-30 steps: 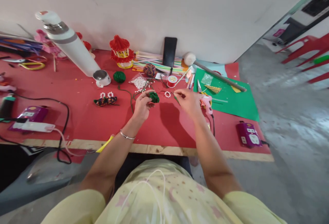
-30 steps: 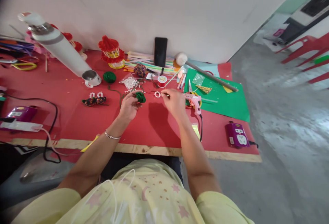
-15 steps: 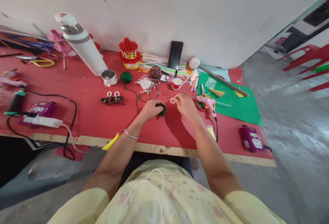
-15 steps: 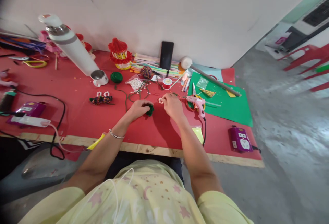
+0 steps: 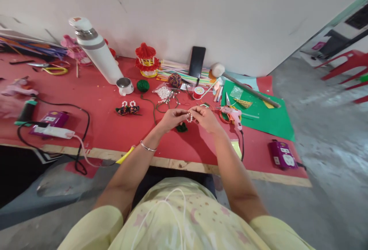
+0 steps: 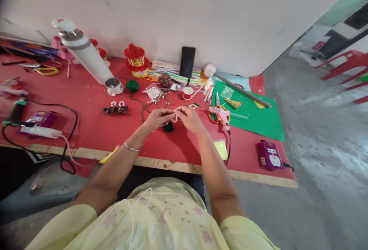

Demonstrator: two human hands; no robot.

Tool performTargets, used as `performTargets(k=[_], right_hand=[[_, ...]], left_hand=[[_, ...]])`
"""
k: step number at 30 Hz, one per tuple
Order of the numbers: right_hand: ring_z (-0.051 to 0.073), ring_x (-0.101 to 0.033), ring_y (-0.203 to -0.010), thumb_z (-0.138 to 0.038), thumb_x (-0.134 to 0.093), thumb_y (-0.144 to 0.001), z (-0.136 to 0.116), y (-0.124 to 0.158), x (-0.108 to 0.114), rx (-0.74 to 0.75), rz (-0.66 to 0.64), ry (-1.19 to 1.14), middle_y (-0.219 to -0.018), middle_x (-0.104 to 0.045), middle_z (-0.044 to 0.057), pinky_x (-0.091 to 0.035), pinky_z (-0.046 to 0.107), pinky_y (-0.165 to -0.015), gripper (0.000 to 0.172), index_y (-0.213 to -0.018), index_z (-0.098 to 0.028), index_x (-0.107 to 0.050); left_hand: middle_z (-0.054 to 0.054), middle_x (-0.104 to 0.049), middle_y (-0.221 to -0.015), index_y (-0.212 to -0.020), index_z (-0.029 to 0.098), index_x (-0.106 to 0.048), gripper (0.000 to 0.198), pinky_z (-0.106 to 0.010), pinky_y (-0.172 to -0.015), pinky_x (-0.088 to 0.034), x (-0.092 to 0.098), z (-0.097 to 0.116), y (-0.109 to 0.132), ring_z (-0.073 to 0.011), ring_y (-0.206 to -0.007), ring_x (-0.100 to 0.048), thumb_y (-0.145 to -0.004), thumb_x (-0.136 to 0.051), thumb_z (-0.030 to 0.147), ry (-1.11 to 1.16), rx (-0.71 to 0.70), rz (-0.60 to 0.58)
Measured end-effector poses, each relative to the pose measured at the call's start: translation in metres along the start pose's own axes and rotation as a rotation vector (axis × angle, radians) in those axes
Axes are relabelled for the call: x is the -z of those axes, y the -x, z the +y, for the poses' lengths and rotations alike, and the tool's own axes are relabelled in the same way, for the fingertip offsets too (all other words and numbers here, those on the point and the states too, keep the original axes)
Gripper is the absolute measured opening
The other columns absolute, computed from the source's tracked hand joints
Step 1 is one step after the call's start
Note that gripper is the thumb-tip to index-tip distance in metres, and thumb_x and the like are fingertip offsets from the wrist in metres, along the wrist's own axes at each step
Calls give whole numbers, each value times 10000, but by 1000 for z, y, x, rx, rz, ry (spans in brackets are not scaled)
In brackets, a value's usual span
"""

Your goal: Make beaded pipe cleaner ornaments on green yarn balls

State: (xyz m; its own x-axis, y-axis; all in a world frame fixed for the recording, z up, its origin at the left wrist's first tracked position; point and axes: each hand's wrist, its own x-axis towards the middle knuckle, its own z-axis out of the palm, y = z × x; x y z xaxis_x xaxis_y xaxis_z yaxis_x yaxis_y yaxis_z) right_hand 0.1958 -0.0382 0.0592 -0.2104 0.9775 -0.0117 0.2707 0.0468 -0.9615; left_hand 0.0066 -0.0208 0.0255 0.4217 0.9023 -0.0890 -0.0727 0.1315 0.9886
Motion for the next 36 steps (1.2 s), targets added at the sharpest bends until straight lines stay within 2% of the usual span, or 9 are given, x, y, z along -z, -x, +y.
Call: performTargets(k=[4, 7, 11, 13, 19, 26, 30, 33, 36], right_hand=[[131, -565, -679, -567, -659, -882, 1, 1, -9, -57, 24, -82, -819, -681, 3, -419, 243, -572, 375, -995, -212, -703], [139, -586, -687, -563, -647, -889, 7, 0, -4, -37, 66, -41, -847, -708, 15, -439, 257, -599, 383, -1022, -209, -712], [194, -671, -810, -435, -645, -899, 17, -10, 17, 44, 344, 281, -897, -759, 52, -506, 320, -764, 266, -987, -207, -748], [219, -694, -855, -365, -634, -912, 18, -18, 24, 36, 383, 495, -918, -778, 59, -506, 345, -813, 200, -960, -224, -767], [244, -699, -920, -319, -711, -900, 15, -55, 13, -42, 205, 838, -976, -795, 53, -497, 351, -820, 98, -942, -277, -788], [243, -681, -958, -343, -691, -949, 30, -86, -2, -48, 32, 1020, -1084, -730, 128, -491, 342, -830, 150, -954, -216, -771], [233, -659, -984, -290, -592, -993, 30, -81, 6, 44, -19, 921, -1099, -698, 140, -480, 344, -881, 176, -954, -178, -722], [205, -648, -919, -290, -553, -986, 22, -72, 17, 137, 46, 685, -1026, -712, 95, -484, 337, -866, 165, -934, -187, -672], [168, -653, -781, -346, -544, -977, 11, -62, 22, 137, 33, 366, -928, -742, 52, -501, 302, -758, 173, -894, -209, -608]], left_hand=[[-47, -722, -727, -891, 135, -767, 432, -203, -449, -312, 2, 0, -2, -69, -503, -487, -713, -829, 523, -21, -25, 88], [-33, -701, -697, -833, 149, -719, 379, -199, -430, -303, 5, -1, -5, -68, -490, -493, -699, -836, 483, 21, -26, 199], [0, -666, -653, -819, 173, -667, 330, -190, -436, -330, 11, -1, -9, -71, -494, -513, -682, -850, 412, 132, -71, 402], [8, -666, -661, -843, 178, -677, 318, -190, -467, -365, 13, 0, -10, -71, -520, -522, -677, -855, 383, 163, -106, 480], [-34, -712, -737, -856, 163, -732, 246, -226, -612, -460, 13, -1, -13, -112, -674, -619, -709, -818, 340, 129, -117, 565], [-53, -749, -786, -885, 167, -766, 240, -202, -527, -393, 16, -1, -13, -122, -688, -617, -754, -757, 368, 103, -107, 602], [-59, -750, -823, -879, 169, -763, 258, -194, -508, -402, 17, -2, -14, -122, -696, -630, -787, -707, 403, 155, -93, 604], [-64, -748, -832, -902, 164, -755, 247, -200, -511, -442, 18, -2, -14, -134, -713, -660, -765, -687, 358, 243, -85, 573], [-70, -758, -879, -971, 165, -744, 293, -202, -501, -447, 18, -1, -13, -154, -750, -698, -731, -703, 327, 330, -66, 502]])
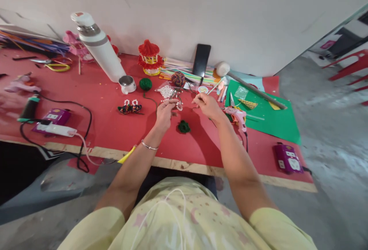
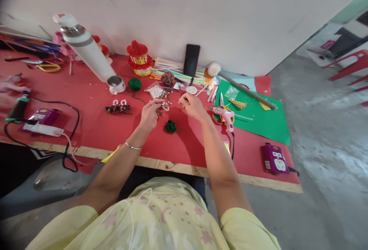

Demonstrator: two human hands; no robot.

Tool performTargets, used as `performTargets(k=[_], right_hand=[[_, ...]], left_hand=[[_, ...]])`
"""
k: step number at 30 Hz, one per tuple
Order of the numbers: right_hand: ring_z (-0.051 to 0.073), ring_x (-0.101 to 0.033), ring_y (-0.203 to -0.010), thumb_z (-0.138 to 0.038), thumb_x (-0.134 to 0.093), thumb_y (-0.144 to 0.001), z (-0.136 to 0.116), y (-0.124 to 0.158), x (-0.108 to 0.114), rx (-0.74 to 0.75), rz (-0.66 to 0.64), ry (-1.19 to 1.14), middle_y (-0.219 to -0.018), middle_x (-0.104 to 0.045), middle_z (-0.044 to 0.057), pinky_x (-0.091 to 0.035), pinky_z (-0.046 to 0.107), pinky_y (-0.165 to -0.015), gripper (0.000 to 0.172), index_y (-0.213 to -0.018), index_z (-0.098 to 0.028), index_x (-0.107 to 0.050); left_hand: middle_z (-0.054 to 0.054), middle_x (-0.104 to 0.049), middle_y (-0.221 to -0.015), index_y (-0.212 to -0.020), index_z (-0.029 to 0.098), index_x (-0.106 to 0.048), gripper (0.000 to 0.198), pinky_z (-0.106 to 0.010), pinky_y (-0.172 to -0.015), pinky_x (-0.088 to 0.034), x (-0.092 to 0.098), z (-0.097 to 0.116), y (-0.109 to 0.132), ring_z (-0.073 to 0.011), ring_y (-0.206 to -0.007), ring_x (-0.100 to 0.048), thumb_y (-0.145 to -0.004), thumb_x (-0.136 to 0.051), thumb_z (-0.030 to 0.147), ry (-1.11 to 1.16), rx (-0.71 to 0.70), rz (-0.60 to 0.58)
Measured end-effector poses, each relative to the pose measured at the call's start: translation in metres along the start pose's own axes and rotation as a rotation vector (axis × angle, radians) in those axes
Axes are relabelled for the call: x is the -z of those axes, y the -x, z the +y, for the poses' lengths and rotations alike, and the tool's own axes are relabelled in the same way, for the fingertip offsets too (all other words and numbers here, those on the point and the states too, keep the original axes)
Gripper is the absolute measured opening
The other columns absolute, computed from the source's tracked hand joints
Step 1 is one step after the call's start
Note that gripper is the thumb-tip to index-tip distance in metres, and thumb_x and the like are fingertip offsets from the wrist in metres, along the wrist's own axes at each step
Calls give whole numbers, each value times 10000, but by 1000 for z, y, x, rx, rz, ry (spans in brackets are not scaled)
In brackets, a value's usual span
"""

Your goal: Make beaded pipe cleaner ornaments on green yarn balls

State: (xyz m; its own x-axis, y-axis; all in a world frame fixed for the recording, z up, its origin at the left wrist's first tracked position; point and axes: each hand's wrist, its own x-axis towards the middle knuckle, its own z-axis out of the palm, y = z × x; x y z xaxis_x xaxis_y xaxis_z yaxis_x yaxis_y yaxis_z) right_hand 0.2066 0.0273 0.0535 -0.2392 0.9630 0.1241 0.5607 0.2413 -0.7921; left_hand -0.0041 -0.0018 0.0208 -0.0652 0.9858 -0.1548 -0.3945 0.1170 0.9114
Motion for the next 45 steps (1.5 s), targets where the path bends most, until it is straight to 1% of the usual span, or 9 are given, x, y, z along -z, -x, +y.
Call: performTargets(k=[3, 6, 11, 15, 21, 30, 34, 39, 45], right_hand=[[152, -667, -692, -374, -563, -958, -11, 7, 0, -89, -50, -202, -872, -756, 48, -494, 263, -633, 186, -867, -213, -576], [150, -677, -689, -345, -602, -929, -19, 11, -5, -108, -62, -215, -824, -750, 44, -503, 252, -610, 152, -887, -202, -633], [157, -713, -716, -278, -626, -915, -20, 14, -9, -95, -65, -155, -895, -785, 49, -554, 292, -700, 205, -1063, -198, -743], [168, -726, -747, -255, -601, -930, -24, 15, -7, -55, -37, -67, -898, -790, 42, -533, 295, -740, 182, -1010, -205, -756], [180, -665, -842, -198, -553, -938, -30, 15, -12, 99, -33, 216, -855, -758, 44, -457, 289, -832, 203, -843, -205, -733], [191, -644, -882, -177, -531, -960, -21, 11, -19, 143, -33, 265, -961, -749, 70, -441, 293, -839, 211, -916, -200, -736], [187, -644, -873, -198, -561, -942, -19, 9, -26, 145, -16, 201, -949, -750, 65, -444, 291, -825, 178, -910, -200, -736], [174, -625, -807, -335, -591, -932, -11, 7, -39, -2, -24, -8, -859, -738, 27, -450, 279, -752, 188, -910, -205, -725], [150, -599, -763, -469, -633, -891, -8, 9, -44, -94, -92, -316, -827, -720, 14, -473, 287, -770, 295, -890, -185, -710]], left_hand=[[-68, -764, -914, -1023, 172, -739, 349, -192, -491, -418, 1, -1, 0, -151, -755, -708, -706, -741, 316, 47, 34, -34], [-66, -770, -923, -1009, 175, -745, 343, -187, -508, -411, 2, -2, 0, -135, -749, -697, -691, -761, 302, 56, 49, -54], [-75, -776, -924, -974, 164, -742, 323, -206, -560, -472, 2, -2, 0, -139, -763, -699, -680, -763, 297, 68, 43, -50], [-75, -778, -938, -995, 156, -737, 354, -197, -523, -471, 1, -3, 1, -133, -734, -700, -669, -779, 288, 79, 42, -44], [-86, -776, -1034, -1061, 167, -730, 418, -203, -534, -508, 0, -5, 1, -158, -814, -726, -673, -801, 307, 38, 20, -64], [-92, -773, -1059, -1073, 175, -741, 420, -201, -542, -520, -1, -8, 1, -177, -849, -738, -676, -796, 298, -51, -47, -67], [-98, -776, -1028, -1068, 159, -752, 408, -218, -553, -545, -3, -13, -1, -201, -874, -736, -678, -787, 273, -145, -119, -89], [-87, -779, -1019, -1057, 175, -766, 334, -258, -605, -585, -4, -18, -1, -207, -888, -736, -727, -721, 203, -264, -213, -57], [-58, -790, -1030, -1048, 243, -790, 255, -331, -872, -590, 1, -23, -1, -197, -943, -740, -838, -666, 165, -530, -417, -77]])
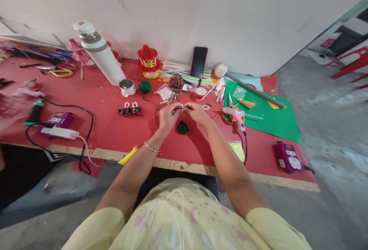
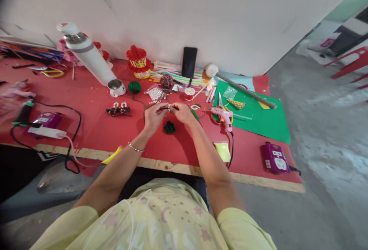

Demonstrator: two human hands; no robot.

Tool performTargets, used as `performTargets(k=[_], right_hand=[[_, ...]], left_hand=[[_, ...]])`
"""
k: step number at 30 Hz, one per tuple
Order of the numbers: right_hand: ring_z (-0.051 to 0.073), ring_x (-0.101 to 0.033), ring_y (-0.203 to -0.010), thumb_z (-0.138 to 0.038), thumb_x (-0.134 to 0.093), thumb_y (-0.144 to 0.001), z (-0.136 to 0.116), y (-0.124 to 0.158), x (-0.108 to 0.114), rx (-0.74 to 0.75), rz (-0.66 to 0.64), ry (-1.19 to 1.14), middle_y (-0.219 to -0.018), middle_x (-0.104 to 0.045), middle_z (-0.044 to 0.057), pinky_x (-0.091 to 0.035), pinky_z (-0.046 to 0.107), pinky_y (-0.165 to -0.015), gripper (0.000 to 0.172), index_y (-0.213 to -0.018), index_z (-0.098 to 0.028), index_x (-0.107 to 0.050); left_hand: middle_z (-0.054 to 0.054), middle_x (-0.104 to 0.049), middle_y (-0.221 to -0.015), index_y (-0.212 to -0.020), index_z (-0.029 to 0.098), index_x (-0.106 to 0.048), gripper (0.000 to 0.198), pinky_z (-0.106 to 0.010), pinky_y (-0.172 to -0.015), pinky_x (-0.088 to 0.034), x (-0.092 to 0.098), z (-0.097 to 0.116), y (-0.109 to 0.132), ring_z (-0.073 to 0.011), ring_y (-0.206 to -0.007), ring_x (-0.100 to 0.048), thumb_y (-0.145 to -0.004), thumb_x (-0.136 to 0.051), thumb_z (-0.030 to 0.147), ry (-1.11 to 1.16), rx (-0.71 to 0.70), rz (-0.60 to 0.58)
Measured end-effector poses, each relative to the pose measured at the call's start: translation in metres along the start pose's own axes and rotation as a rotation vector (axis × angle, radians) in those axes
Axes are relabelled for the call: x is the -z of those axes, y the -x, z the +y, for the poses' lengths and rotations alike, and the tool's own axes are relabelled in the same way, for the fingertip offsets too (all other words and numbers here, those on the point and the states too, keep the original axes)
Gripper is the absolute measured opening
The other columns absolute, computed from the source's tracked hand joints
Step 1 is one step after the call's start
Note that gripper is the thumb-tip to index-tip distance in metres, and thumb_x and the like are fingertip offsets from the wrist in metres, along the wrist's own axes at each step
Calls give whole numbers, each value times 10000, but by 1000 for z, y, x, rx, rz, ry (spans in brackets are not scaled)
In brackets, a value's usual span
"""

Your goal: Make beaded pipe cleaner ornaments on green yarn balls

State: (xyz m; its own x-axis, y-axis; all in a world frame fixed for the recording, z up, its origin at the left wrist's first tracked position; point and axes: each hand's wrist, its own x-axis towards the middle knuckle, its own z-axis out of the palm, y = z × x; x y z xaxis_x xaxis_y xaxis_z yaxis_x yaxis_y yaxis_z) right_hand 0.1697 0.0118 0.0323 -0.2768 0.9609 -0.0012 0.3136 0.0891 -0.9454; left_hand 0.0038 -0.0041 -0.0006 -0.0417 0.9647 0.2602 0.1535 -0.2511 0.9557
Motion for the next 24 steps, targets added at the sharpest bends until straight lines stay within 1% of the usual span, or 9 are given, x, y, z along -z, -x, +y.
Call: performTargets(k=[3, 6, 11, 14, 18, 21, 24], right_hand=[[151, -597, -776, -487, -651, -873, 3, 1, -1, -34, -15, -47, -827, -717, 14, -474, 287, -781, 309, -881, -184, -709], [157, -600, -790, -514, -666, -863, 9, 0, -3, -37, -8, -50, -831, -721, 17, -471, 284, -778, 335, -868, -182, -710], [167, -629, -811, -494, -653, -877, 20, -3, -5, -42, -10, -56, -859, -749, 23, -477, 286, -789, 322, -886, -179, -721], [171, -641, -819, -463, -621, -908, 23, -3, -4, -6, -6, 14, -871, -761, 23, -472, 280, -771, 299, -892, -187, -734], [172, -647, -807, -409, -617, -929, 20, 0, 0, 47, 35, 180, -871, -771, 18, -453, 283, -752, 251, -908, -198, -753], [181, -668, -823, -357, -638, -923, 19, 2, 3, 69, 49, 232, -897, -782, 23, -458, 295, -763, 197, -931, -201, -758], [189, -687, -836, -317, -637, -930, 23, 3, 4, 89, 80, 276, -913, -786, 22, -466, 304, -770, 162, -953, -213, -759]], left_hand=[[-63, -791, -1052, -1053, 251, -789, 251, -357, -949, -559, 3, -5, -1, -206, -977, -729, -871, -646, 155, -148, -128, -55], [-70, -790, -1059, -1059, 236, -781, 268, -355, -947, -550, 5, -10, -2, -212, -989, -721, -876, -622, 122, -240, -191, -91], [-82, -778, -1008, -1080, 211, -764, 243, -333, -872, -535, 8, -11, -2, -217, -921, -704, -899, -613, 152, -345, -193, -93], [-94, -736, -914, -984, 192, -765, 190, -327, -829, -491, 12, -6, 0, -223, -876, -666, -936, -581, 193, -460, -217, -110], [-110, -659, -843, -869, 170, -729, 249, -335, -781, -438, 16, 2, 1, -235, -843, -613, -975, -509, 215, -576, -235, -125], [-90, -637, -814, -825, 181, -692, 219, -324, -773, -422, 15, 4, 1, -222, -817, -591, -965, -527, 220, -539, -203, -138], [-61, -654, -793, -778, 191, -657, 175, -295, -762, -426, 13, 3, -2, -194, -783, -588, -930, -576, 221, -447, -116, -124]])
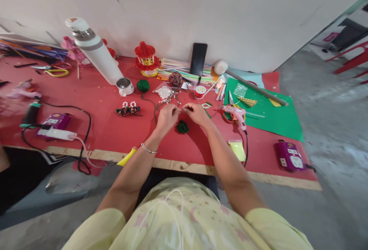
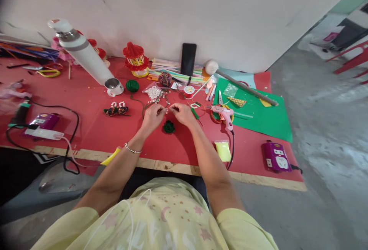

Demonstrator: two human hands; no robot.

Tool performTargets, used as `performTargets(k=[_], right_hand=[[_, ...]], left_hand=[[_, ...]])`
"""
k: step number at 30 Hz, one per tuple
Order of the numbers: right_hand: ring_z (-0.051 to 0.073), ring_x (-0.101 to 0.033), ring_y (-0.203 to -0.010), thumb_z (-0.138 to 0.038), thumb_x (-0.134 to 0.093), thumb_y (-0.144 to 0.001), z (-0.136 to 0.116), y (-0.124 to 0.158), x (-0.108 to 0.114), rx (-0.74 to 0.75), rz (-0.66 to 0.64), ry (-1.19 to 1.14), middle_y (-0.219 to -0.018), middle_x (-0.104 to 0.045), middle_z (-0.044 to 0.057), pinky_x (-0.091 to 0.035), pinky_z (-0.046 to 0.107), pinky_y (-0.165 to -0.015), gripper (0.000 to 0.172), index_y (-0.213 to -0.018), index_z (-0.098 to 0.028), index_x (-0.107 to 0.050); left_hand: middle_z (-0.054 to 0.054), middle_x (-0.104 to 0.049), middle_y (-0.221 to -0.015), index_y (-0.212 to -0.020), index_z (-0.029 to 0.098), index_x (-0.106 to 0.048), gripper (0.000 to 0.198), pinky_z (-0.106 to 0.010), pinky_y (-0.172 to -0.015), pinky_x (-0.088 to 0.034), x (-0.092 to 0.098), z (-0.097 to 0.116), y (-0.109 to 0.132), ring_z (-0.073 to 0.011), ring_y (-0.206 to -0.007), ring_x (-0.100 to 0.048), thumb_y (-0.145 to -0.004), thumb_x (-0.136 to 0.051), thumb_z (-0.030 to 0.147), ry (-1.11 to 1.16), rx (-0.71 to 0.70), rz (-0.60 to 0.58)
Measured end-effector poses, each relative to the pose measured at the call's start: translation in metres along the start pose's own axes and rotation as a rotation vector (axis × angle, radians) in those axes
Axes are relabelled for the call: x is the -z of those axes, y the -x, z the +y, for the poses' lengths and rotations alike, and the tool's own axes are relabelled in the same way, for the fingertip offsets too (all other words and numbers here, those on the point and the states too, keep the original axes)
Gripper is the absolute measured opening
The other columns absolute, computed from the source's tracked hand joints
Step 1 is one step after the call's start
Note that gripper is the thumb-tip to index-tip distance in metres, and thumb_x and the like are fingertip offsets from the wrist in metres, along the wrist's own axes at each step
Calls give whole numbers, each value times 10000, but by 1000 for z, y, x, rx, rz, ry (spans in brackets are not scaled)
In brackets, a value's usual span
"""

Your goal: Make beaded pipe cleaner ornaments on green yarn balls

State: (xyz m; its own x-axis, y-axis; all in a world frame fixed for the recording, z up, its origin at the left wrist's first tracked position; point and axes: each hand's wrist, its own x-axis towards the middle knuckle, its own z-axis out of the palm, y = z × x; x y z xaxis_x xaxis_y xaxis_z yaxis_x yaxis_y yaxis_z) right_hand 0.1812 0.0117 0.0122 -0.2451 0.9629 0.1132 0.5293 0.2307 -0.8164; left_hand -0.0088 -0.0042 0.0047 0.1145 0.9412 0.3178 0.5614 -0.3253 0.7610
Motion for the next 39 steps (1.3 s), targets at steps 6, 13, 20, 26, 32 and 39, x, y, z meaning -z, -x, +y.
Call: performTargets(k=[6, 13, 20, 26, 32, 39], right_hand=[[204, -691, -869, -233, -627, -938, 11, 1, -9, 70, 77, 139, -945, -775, 46, -479, 315, -800, 123, -934, -213, -748], [215, -664, -896, -226, -610, -965, 16, 5, -14, 139, 139, 243, -952, -734, 73, -473, 325, -830, 138, -940, -209, -745], [194, -635, -837, -186, -603, -951, 11, 11, -6, 157, 148, 161, -900, -713, 58, -454, 306, -799, 133, -912, -201, -729], [176, -624, -829, -218, -578, -962, 2, 11, -3, 174, 100, 63, -890, -698, 40, -440, 283, -774, 143, -897, -196, -703], [186, -637, -861, -224, -579, -953, 5, 12, -3, 155, 136, 63, -919, -716, 48, -461, 298, -830, 140, -913, -207, -712], [184, -642, -859, -264, -584, -964, 11, 13, -6, 177, 132, 44, -926, -723, 49, -461, 292, -814, 146, -920, -214, -713]], left_hand=[[-53, -692, -740, -724, 184, -699, 126, -297, -718, -422, -3, -5, -4, -190, -716, -606, -842, -656, 196, -42, 169, -23], [-70, -716, -847, -717, 191, -729, 106, -306, -770, -459, -5, -13, -2, -196, -801, -633, -801, -672, 161, -29, 51, -92], [-54, -763, -974, -663, 182, -625, 84, -245, -603, -475, -5, -4, -4, -117, -647, -609, -746, -632, 185, 233, 264, -45], [-38, -736, -772, -672, 177, -572, 121, -200, -421, -386, -8, 1, -3, -87, -445, -562, -716, -656, 252, 626, 399, -265], [-60, -728, -810, -693, 164, -607, 167, -213, -480, -488, -6, 2, -4, -140, -609, -678, -659, -730, 271, 855, 498, -234], [-62, -711, -848, -696, 161, -605, 145, -208, -540, -530, 3, 6, -5, -166, -768, -718, -635, -725, 216, 1020, 601, -194]])
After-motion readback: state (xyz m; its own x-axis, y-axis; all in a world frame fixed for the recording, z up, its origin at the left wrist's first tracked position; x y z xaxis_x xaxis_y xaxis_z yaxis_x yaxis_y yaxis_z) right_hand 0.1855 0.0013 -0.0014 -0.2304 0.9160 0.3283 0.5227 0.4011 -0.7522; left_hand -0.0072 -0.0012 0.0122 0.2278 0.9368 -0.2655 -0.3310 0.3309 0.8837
